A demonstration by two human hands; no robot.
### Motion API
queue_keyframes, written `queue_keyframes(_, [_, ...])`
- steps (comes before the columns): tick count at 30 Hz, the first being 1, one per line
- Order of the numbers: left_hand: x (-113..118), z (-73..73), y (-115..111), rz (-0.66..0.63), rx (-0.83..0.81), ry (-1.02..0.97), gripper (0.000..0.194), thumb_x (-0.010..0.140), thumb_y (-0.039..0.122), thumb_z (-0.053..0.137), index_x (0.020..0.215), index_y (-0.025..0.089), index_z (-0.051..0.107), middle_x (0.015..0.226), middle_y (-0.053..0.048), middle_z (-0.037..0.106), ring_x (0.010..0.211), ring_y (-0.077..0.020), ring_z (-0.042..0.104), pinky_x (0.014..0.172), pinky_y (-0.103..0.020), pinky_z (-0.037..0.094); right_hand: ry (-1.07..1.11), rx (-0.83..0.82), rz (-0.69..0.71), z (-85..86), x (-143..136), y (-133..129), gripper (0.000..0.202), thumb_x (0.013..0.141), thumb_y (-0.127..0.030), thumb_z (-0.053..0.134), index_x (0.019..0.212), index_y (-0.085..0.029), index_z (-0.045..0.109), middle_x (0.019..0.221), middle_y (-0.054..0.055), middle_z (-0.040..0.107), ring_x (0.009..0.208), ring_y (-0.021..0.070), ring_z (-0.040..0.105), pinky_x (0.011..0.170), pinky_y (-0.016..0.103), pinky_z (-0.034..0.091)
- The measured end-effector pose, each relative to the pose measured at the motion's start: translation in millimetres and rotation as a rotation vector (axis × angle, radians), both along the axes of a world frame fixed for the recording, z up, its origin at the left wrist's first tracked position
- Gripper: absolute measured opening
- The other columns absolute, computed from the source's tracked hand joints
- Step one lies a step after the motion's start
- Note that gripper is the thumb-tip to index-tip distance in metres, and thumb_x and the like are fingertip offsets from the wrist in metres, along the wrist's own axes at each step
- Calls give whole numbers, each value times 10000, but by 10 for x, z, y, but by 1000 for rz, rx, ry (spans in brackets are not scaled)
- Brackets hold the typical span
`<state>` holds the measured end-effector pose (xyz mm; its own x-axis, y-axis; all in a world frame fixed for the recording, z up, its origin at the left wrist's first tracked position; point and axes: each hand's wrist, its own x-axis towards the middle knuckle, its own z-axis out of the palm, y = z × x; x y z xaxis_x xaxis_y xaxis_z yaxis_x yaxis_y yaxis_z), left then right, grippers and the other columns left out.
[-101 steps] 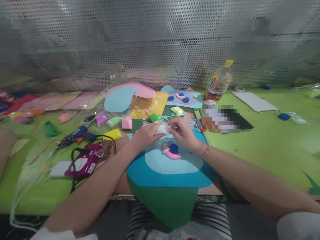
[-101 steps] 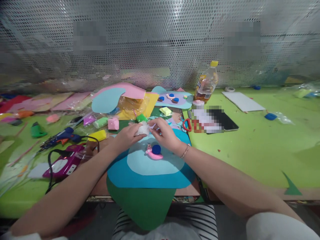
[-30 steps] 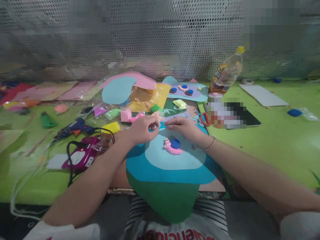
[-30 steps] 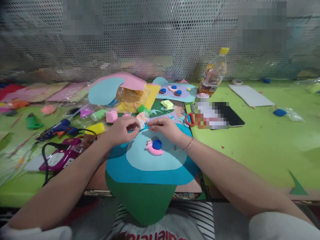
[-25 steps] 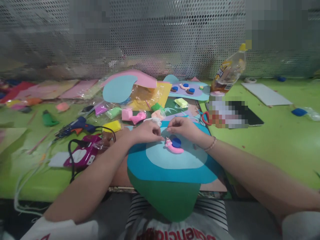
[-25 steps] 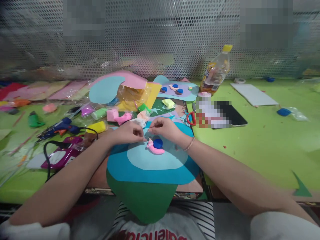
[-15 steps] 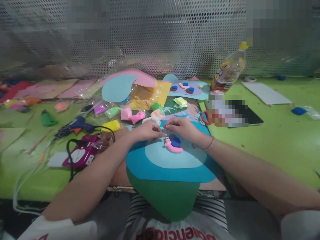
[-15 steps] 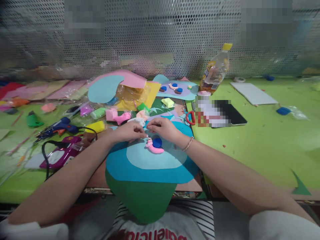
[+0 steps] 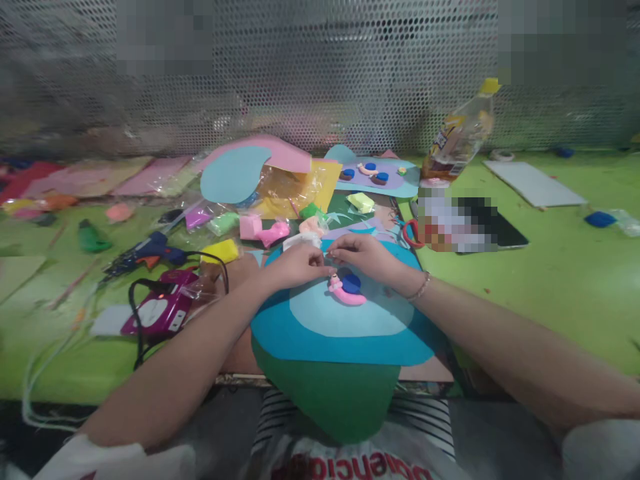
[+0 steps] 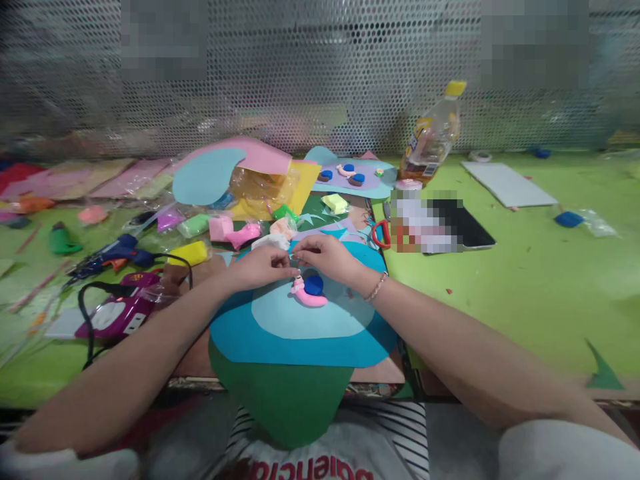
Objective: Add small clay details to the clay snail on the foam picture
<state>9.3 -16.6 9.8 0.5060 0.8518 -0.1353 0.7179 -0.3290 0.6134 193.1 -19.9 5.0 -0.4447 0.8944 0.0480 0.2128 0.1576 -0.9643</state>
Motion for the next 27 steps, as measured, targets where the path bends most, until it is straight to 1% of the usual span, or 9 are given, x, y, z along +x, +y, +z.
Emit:
queue_keyframes(3, [8,10,-8,13,2,17,378,724,498,595,581,153,533,538,29,487,540,-107,435,497,-240,254,-9,0,-8,-15,4,3,102,786,-217,586,781,-140,651,716,13,636,653,103,581,594,203,466])
queue_keyframes(8, [6,7,-12,23,20,-4,438,814,517,481,561,160,498,516,32,436,523,-103,411,488,-245,240,-5,-4,-2,-34,12,10,105,793,-222,579,790,-144,649,728,12,638,660,102,584,606,205,471])
queue_keyframes(15, [25,50,-46,27,6,43,353,736,471,611,591,157,542,548,27,508,544,-106,462,497,-232,265,4,-32,-9,-34,24,13,64,774,-181,594,793,-141,641,772,25,653,712,116,609,656,224,489])
queue_keyframes(17, [22,44,-45,29,7,36,340,739,460,614,599,158,544,550,26,513,546,-107,467,490,-230,267,2,-41,-14,-40,24,18,42,763,-163,604,783,-140,633,769,25,653,713,117,610,654,222,485])
queue_keyframes(20, [10,39,-39,32,3,-9,347,785,443,572,592,157,534,535,24,498,524,-100,459,469,-224,269,-16,-26,-31,-58,25,24,22,753,-154,618,768,-141,626,743,18,646,679,111,597,620,216,468])
queue_keyframes(22, [3,52,-39,55,-86,-57,312,825,408,529,641,156,548,538,22,514,465,-88,455,440,-217,289,-12,-27,-44,-71,31,24,29,751,-157,624,775,-141,623,733,14,642,664,107,591,607,213,463])
queue_keyframes(23, [1,62,-41,72,-159,-89,269,838,382,514,705,154,566,570,16,551,431,-81,457,422,-214,308,-6,-31,-46,-77,35,23,39,751,-163,629,783,-141,621,732,13,641,663,108,592,605,214,464])
queue_keyframes(25, [-3,86,-46,110,-313,-158,201,840,329,512,887,146,581,696,-15,640,380,-72,468,384,-214,345,6,-30,-32,-84,43,18,65,749,-181,640,797,-143,619,746,16,644,672,112,596,605,217,470])
queue_keyframes(27, [-6,106,-51,129,-410,-236,247,815,270,535,1020,134,559,815,-52,683,366,-64,481,356,-204,355,18,-15,9,-84,47,12,66,753,-188,637,801,-147,619,765,19,648,681,115,602,608,221,480])
